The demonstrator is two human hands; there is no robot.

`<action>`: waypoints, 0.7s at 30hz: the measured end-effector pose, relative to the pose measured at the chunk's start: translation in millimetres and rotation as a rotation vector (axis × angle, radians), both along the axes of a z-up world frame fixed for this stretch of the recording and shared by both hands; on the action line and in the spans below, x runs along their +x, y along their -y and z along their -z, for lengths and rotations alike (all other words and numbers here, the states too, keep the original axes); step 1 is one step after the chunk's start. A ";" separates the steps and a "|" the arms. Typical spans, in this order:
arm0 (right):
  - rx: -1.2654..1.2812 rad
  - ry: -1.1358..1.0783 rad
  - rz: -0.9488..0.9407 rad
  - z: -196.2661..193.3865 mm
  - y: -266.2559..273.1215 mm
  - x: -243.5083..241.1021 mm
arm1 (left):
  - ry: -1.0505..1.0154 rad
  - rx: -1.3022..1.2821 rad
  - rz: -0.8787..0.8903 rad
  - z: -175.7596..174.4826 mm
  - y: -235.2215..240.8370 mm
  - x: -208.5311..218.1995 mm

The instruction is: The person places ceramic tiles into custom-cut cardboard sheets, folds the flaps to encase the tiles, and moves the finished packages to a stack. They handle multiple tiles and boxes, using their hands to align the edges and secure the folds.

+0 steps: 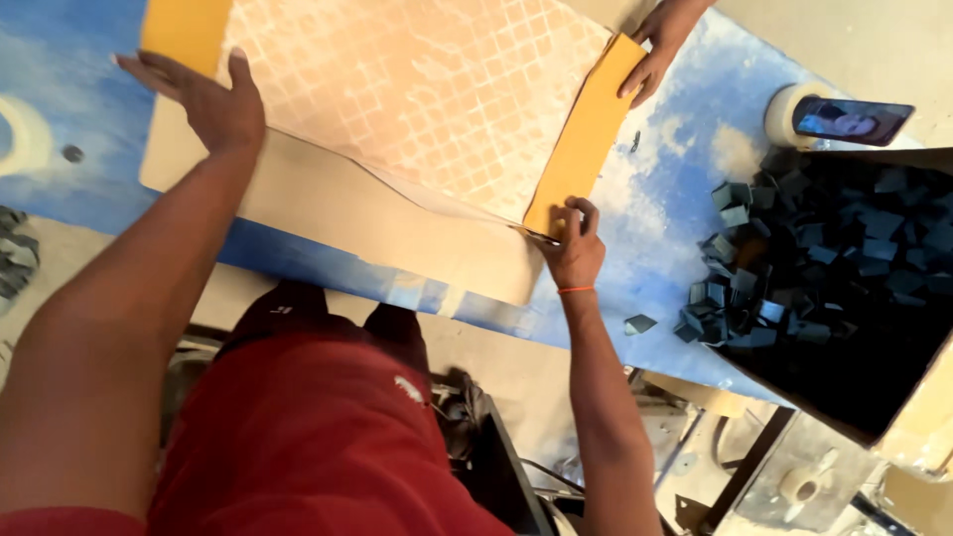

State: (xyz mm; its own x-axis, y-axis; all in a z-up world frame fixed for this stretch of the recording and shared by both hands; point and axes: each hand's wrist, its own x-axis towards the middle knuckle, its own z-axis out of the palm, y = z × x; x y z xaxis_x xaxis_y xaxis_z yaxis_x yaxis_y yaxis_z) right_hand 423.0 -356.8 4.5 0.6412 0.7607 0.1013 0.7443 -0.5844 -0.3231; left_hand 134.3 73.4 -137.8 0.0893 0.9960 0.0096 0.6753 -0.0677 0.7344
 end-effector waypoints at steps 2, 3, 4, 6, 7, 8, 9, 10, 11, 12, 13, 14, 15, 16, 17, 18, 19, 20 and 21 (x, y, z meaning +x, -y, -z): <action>0.023 -0.008 -0.011 1.0 0.3 -0.6 | -0.107 0.053 0.000 24.9 3.3 8.0; 0.057 -0.007 -0.016 0.3 0.8 -2.1 | -0.206 0.115 0.008 36.5 5.7 10.3; 0.053 -0.016 -0.026 1.9 -0.2 -3.4 | -0.216 0.110 -0.002 34.9 7.2 13.6; 0.070 -0.026 0.010 1.5 -2.9 -7.2 | -0.340 0.011 -0.056 27.9 7.6 21.0; 0.069 -0.032 0.003 4.2 -5.8 -12.5 | -0.347 0.009 -0.064 46.1 3.9 17.0; 0.111 -0.027 0.065 5.6 -7.1 -17.7 | -0.391 0.021 -0.069 65.1 0.7 16.0; 0.153 -0.022 0.128 6.6 -8.1 -23.3 | -0.435 0.033 -0.074 83.5 -2.1 14.5; 0.148 -0.022 0.128 11.5 -3.2 -24.4 | -0.435 0.028 -0.073 92.1 -4.7 9.7; 0.192 0.093 0.120 15.7 1.9 -26.2 | -0.470 0.016 -0.050 100.0 -7.1 4.1; 0.245 0.210 0.104 21.1 3.1 -25.9 | -0.501 0.011 -0.034 106.7 -13.9 -0.5; 0.248 0.213 0.099 24.2 18.4 -19.1 | -0.498 0.012 -0.039 74.8 -2.8 5.4; 0.238 0.189 -0.025 28.6 27.3 -10.1 | -0.440 -0.081 -0.003 39.9 1.5 12.1; 0.227 0.168 -0.151 32.4 35.5 -1.4 | -0.382 -0.173 0.034 4.3 6.0 18.1; 0.241 0.173 -0.163 34.1 45.4 4.4 | -0.375 -0.162 0.020 -4.2 7.3 15.7; 0.121 0.209 -0.328 36.5 54.7 9.9 | -0.341 -0.152 0.065 -12.3 8.3 12.5; -0.003 0.244 -0.495 39.2 64.9 14.6 | -0.310 -0.146 0.106 -19.1 12.0 6.4; 0.008 0.249 -0.510 40.0 67.0 14.2 | -0.306 -0.139 0.089 -17.1 13.8 4.8; -0.102 0.268 -0.542 42.1 65.6 13.1 | -0.312 -0.127 0.136 -16.3 12.6 0.7; -0.213 0.288 -0.574 44.3 63.1 11.7 | -0.318 -0.116 0.183 -15.4 10.1 -3.8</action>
State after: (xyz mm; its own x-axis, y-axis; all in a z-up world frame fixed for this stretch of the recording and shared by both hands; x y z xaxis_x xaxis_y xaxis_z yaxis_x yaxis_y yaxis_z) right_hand 434.7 -419.9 -39.8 0.0993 0.9949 0.0179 0.9949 -0.0996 0.0132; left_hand 130.5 63.3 -122.4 0.2465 0.9560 -0.1590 0.8549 -0.1372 0.5003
